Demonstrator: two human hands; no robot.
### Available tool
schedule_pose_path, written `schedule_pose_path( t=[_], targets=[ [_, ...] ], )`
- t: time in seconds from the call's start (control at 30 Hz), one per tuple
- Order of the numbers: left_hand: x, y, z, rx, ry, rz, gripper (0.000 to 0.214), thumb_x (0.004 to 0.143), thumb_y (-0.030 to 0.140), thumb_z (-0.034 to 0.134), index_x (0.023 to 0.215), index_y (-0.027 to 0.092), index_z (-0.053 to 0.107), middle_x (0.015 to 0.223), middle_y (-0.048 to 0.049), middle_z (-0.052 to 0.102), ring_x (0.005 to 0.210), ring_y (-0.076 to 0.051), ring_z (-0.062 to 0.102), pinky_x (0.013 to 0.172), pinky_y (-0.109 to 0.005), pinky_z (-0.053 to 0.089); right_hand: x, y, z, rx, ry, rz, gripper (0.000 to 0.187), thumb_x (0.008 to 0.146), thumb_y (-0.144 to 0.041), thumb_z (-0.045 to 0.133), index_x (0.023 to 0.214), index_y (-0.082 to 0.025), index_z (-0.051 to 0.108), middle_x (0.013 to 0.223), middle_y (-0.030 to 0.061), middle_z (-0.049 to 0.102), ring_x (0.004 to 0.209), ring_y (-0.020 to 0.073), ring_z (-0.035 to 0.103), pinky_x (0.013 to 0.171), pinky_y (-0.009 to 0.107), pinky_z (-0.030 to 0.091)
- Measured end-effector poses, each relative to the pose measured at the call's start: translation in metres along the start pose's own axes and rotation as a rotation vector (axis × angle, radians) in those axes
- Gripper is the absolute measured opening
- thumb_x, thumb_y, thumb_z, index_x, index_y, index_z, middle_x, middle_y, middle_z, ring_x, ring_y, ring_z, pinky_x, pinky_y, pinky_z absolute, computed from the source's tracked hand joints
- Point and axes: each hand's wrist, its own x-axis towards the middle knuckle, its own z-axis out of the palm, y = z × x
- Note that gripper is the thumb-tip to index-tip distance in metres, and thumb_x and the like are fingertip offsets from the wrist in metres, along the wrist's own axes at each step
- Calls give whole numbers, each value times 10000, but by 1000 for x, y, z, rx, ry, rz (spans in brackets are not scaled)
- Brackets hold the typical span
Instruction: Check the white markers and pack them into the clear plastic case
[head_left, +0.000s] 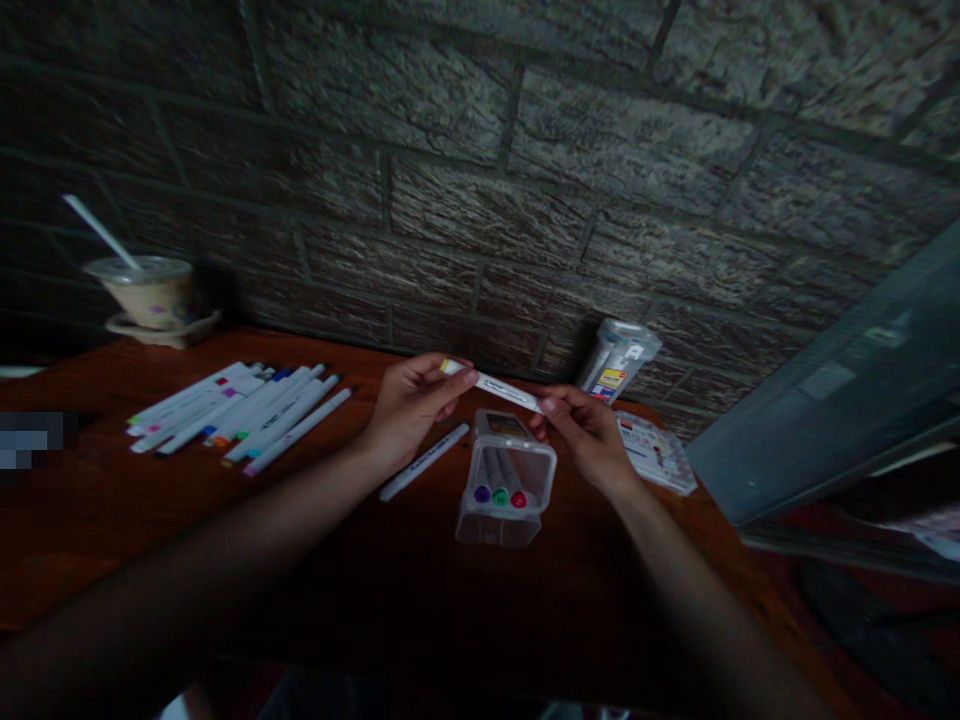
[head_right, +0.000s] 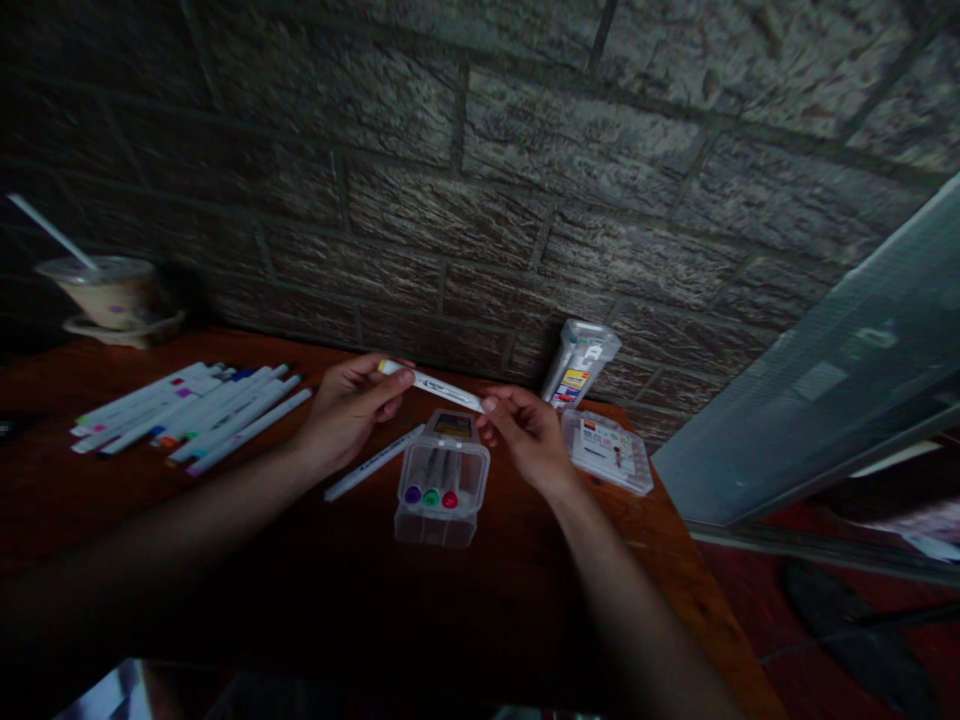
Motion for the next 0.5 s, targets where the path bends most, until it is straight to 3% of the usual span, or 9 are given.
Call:
schedule_pose_path(
  t=[0.17, 0.5],
  targets=[
    [0, -1, 0, 32, 14, 38, 188, 722, 284, 911, 775, 166, 774, 598, 42, 603, 445, -25, 427, 396, -154, 293, 0, 2, -1, -55, 14, 8, 311, 765, -359, 901, 1024, -237, 781, 742, -26, 752, 576, 99, 629, 537, 231, 533],
    [-8, 4, 5, 79, -95, 70, 242, 706, 169, 902, 931, 227, 834, 590, 43, 671, 439, -40, 480, 405, -146, 352, 2, 2, -2, -27, 55, -12, 294, 854, -464, 814, 1025, -240, 733, 862, 15, 787, 618, 126, 661, 533, 258, 552]
  ],
)
